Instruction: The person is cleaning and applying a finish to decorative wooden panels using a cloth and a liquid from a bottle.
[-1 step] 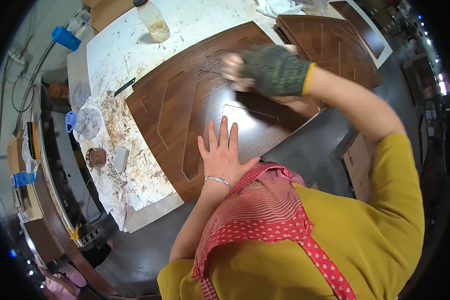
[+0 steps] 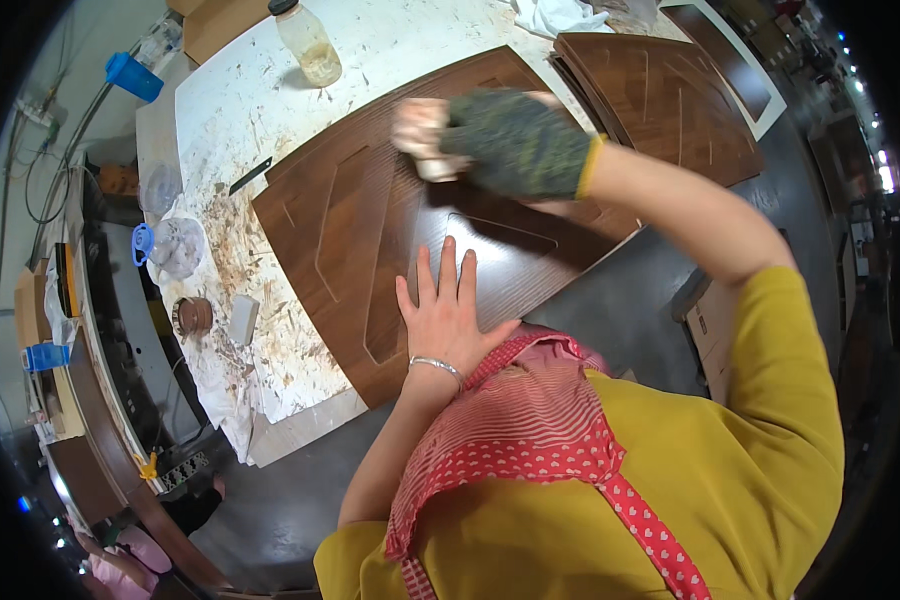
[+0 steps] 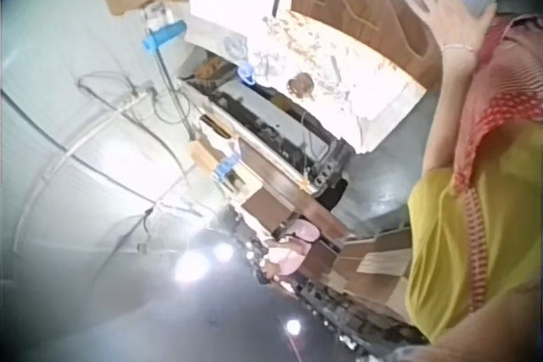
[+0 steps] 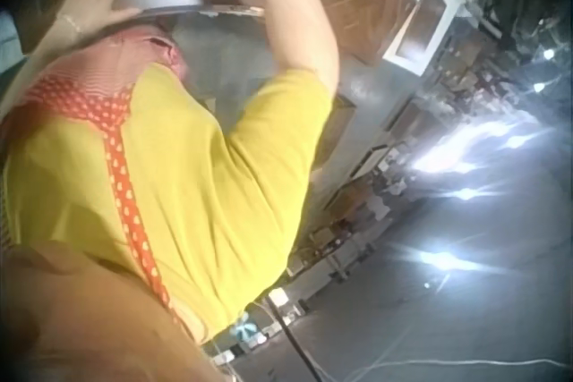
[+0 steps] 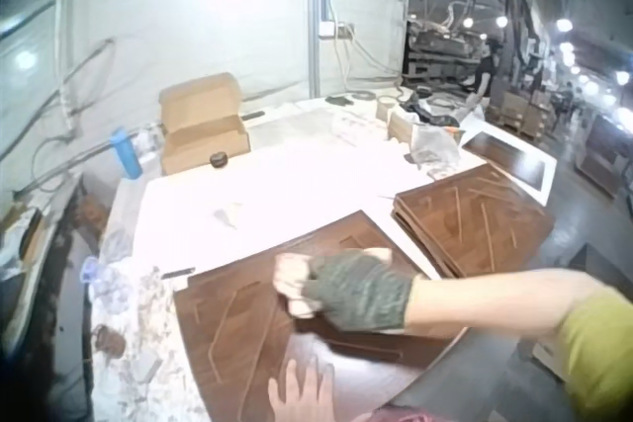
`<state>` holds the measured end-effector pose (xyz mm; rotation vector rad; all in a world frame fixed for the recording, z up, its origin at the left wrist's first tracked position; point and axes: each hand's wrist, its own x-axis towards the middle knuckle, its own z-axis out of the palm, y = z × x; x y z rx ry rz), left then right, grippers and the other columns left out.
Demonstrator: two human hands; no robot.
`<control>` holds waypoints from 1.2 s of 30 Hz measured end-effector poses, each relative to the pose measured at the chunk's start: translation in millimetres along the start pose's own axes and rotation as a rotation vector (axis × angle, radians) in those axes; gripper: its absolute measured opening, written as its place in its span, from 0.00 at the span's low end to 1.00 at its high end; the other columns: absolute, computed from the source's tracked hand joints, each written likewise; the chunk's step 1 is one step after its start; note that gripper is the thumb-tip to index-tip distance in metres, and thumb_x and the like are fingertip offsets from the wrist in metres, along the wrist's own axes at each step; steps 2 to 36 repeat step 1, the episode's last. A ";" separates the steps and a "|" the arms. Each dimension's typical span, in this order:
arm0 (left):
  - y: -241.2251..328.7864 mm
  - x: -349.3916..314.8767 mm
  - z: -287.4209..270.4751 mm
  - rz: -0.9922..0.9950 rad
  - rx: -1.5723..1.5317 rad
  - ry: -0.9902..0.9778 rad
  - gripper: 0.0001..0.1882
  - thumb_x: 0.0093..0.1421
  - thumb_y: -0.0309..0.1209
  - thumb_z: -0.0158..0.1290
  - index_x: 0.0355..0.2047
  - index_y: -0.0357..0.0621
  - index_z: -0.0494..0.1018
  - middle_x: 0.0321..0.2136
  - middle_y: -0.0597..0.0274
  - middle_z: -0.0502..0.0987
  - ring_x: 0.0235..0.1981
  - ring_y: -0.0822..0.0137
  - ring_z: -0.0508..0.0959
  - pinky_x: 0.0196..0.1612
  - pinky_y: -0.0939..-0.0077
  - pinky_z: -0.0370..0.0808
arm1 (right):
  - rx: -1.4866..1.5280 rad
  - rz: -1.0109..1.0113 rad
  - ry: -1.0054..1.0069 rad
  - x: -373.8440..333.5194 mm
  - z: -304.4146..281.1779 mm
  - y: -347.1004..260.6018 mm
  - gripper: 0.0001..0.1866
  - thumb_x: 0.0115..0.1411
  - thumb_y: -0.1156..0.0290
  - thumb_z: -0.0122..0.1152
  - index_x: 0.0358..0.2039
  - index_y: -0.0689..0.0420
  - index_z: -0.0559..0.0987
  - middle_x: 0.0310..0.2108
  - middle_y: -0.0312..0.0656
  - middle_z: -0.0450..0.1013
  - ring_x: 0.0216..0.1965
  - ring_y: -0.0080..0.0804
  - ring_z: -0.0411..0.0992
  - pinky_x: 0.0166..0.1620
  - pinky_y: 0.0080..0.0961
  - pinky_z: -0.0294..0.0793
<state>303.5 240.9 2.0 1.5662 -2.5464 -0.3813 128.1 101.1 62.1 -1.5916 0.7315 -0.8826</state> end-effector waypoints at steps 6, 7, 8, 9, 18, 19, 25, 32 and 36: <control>1.9 0.2 -0.9 0.016 -0.014 -0.021 0.51 0.44 0.62 0.56 0.62 0.43 0.57 0.65 0.54 0.51 0.66 0.46 0.47 0.60 0.37 0.48 | -0.012 -0.002 0.012 -1.3 -5.6 -2.5 0.34 0.43 0.40 0.59 0.36 0.61 0.73 0.30 0.40 0.68 0.31 0.31 0.67 0.33 0.29 0.69; 1.9 0.2 -0.9 0.016 -0.014 -0.021 0.51 0.44 0.62 0.56 0.62 0.43 0.57 0.65 0.54 0.51 0.66 0.46 0.47 0.60 0.37 0.48 | -0.012 -0.002 0.012 -1.3 -5.6 -2.5 0.34 0.43 0.40 0.59 0.36 0.61 0.73 0.30 0.40 0.68 0.31 0.31 0.67 0.33 0.29 0.69; 1.9 0.2 -0.9 0.016 -0.014 -0.021 0.51 0.44 0.62 0.56 0.62 0.43 0.57 0.65 0.54 0.51 0.66 0.46 0.47 0.60 0.37 0.48 | -0.012 -0.002 0.012 -1.3 -5.6 -2.5 0.34 0.43 0.40 0.59 0.36 0.61 0.73 0.30 0.40 0.68 0.31 0.31 0.67 0.33 0.29 0.69; 1.9 0.2 -0.9 0.016 -0.014 -0.021 0.51 0.44 0.62 0.56 0.62 0.43 0.57 0.65 0.54 0.51 0.66 0.46 0.47 0.60 0.37 0.48 | -0.012 -0.002 0.012 -1.3 -5.6 -2.5 0.34 0.43 0.40 0.59 0.36 0.61 0.73 0.30 0.40 0.68 0.31 0.31 0.67 0.33 0.29 0.69; 1.9 0.2 -0.9 0.016 -0.014 -0.021 0.51 0.44 0.62 0.56 0.62 0.43 0.57 0.65 0.54 0.51 0.66 0.46 0.47 0.60 0.37 0.48 | -0.012 -0.002 0.012 -1.3 -5.6 -2.5 0.34 0.43 0.40 0.59 0.36 0.61 0.73 0.30 0.40 0.68 0.31 0.31 0.67 0.33 0.29 0.69; 1.9 0.2 -0.9 0.016 -0.014 -0.021 0.51 0.44 0.62 0.56 0.62 0.43 0.57 0.65 0.54 0.51 0.66 0.46 0.47 0.60 0.37 0.48 | -0.012 -0.002 0.012 -1.3 -5.6 -2.5 0.34 0.43 0.40 0.59 0.36 0.61 0.73 0.30 0.40 0.68 0.31 0.31 0.67 0.33 0.29 0.69; 1.9 0.2 -0.9 0.016 -0.014 -0.021 0.51 0.44 0.62 0.56 0.62 0.43 0.57 0.65 0.54 0.51 0.66 0.46 0.47 0.60 0.37 0.48 | -0.012 -0.002 0.012 -1.3 -5.6 -2.5 0.34 0.43 0.40 0.59 0.36 0.61 0.73 0.30 0.40 0.68 0.31 0.31 0.67 0.33 0.29 0.69; 1.9 0.2 -0.9 0.016 -0.014 -0.021 0.51 0.44 0.62 0.56 0.62 0.43 0.57 0.65 0.54 0.51 0.66 0.46 0.47 0.60 0.37 0.48 | -0.012 -0.002 0.012 -1.3 -5.6 -2.5 0.34 0.43 0.40 0.59 0.36 0.61 0.73 0.30 0.40 0.68 0.31 0.31 0.67 0.33 0.29 0.69; 1.9 0.2 -0.9 0.016 -0.014 -0.021 0.51 0.44 0.62 0.56 0.62 0.43 0.57 0.65 0.54 0.51 0.66 0.46 0.47 0.60 0.37 0.48 | -0.012 -0.002 0.012 -1.3 -5.6 -2.5 0.34 0.43 0.40 0.59 0.36 0.61 0.73 0.30 0.40 0.68 0.31 0.31 0.67 0.33 0.29 0.69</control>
